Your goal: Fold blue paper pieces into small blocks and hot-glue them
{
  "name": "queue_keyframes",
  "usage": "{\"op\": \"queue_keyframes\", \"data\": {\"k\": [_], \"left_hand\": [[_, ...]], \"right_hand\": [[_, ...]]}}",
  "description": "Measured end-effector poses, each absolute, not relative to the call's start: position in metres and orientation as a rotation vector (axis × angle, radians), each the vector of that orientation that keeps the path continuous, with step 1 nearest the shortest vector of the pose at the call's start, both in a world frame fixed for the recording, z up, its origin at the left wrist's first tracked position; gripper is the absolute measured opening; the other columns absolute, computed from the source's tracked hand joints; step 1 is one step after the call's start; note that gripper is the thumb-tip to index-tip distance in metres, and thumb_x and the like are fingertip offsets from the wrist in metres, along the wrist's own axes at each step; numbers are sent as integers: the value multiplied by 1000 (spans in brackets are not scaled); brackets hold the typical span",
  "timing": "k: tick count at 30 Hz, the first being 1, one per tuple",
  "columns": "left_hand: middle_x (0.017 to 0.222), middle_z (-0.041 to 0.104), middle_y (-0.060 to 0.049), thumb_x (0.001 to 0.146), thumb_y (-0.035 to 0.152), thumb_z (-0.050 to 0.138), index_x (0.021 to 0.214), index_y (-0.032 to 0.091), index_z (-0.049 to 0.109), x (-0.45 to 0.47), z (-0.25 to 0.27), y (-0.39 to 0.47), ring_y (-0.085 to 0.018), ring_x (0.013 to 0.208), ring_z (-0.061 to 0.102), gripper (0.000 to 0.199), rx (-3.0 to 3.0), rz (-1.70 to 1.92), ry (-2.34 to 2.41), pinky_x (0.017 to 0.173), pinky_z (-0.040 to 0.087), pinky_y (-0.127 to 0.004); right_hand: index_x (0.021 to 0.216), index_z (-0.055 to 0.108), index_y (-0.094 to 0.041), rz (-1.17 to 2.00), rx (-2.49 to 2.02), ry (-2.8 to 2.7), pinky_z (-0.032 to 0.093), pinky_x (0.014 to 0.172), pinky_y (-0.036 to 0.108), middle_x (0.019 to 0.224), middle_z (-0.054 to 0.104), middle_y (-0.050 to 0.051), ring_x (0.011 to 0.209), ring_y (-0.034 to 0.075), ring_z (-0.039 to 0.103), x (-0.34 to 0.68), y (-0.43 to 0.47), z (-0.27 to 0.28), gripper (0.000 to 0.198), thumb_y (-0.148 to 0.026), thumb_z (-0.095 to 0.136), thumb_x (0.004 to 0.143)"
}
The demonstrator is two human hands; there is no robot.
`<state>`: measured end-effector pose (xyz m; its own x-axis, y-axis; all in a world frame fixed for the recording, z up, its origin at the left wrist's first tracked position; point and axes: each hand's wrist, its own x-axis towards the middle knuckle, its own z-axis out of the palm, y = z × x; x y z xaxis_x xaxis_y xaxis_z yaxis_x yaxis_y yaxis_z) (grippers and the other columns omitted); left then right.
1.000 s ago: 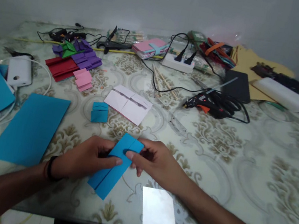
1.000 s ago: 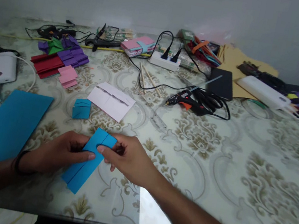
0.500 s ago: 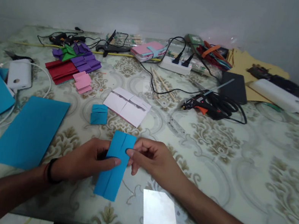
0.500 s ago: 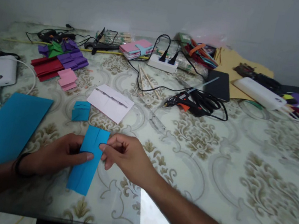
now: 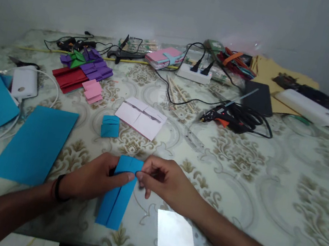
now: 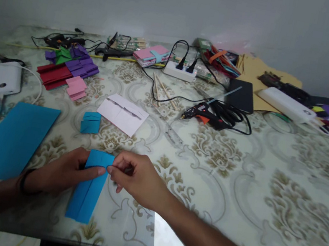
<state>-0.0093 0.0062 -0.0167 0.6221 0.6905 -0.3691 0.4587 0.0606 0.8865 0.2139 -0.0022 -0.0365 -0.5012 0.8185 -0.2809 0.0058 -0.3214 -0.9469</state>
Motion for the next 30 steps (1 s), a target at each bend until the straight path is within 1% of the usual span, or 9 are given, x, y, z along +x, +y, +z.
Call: {"op": "queue_keyframes", "data": {"k": [4,8,12,15,16,21,24,27,30], "left_hand": [[67,56,2,103,42,51,88,15,71,-10,-17,6,-11,60,44,37,1520,229,927,55,37,-21],[63,53,3,101,46,54,82,14,67,-12,-18,6,-10,58,42,40,1488,208,918,52,35,-21],[64,50,4,101,45,54,83,15,67,-13,-17,7,-10,58,39,38,1549,188,936,52,33,-21],[60,40,6,100,46,57,72,15,59,-13,-16,7,-8,56,32,42,1608,168,935,50,27,-22],[60,39,6,100,46,57,70,15,57,-12,-15,7,-8,56,31,42,1612,161,934,50,26,-22],[61,43,5,100,47,55,69,16,52,-10,-18,4,-9,56,35,44,1546,214,987,50,29,-22],[58,38,6,99,46,56,64,17,45,-10,-22,4,-8,53,31,47,1546,246,1009,49,28,-22],[55,30,7,96,48,59,60,19,37,-10,-23,5,-7,51,25,51,1619,191,1055,46,21,-24],[56,31,7,93,44,60,60,19,38,-7,-18,5,-8,52,27,47,1667,152,1088,47,21,-24]], "right_hand": [[74,61,-18,1870,-1104,-1380,51,51,21,61,62,-4,53,10,59,214,-4,-37,41,-50,86,77],[77,65,-17,1826,-1054,-1374,54,53,23,65,64,-2,54,10,60,215,-3,-34,37,-49,83,81],[78,67,-16,1791,-1011,-1355,55,54,23,69,66,-1,54,9,60,216,-2,-33,36,-50,80,85],[80,66,-16,1762,-1020,-1344,55,53,22,70,66,-1,53,9,60,216,-1,-34,38,-52,77,87],[81,66,-16,1749,-1024,-1333,55,53,23,70,66,-1,53,9,60,216,-1,-34,38,-52,76,88],[83,65,-17,1754,-1049,-1286,54,51,23,70,65,-2,51,9,59,215,0,-34,35,-49,81,84],[82,66,-17,1771,-1081,-1278,53,51,22,69,65,-2,51,9,59,214,0,-34,35,-46,83,81],[82,65,-16,1775,-1103,-1288,52,50,22,68,64,-2,51,9,59,213,-1,-37,36,-48,83,81],[84,65,-16,1775,-1103,-1313,51,50,23,67,62,-2,52,9,57,213,-2,-39,37,-50,80,83]]}}
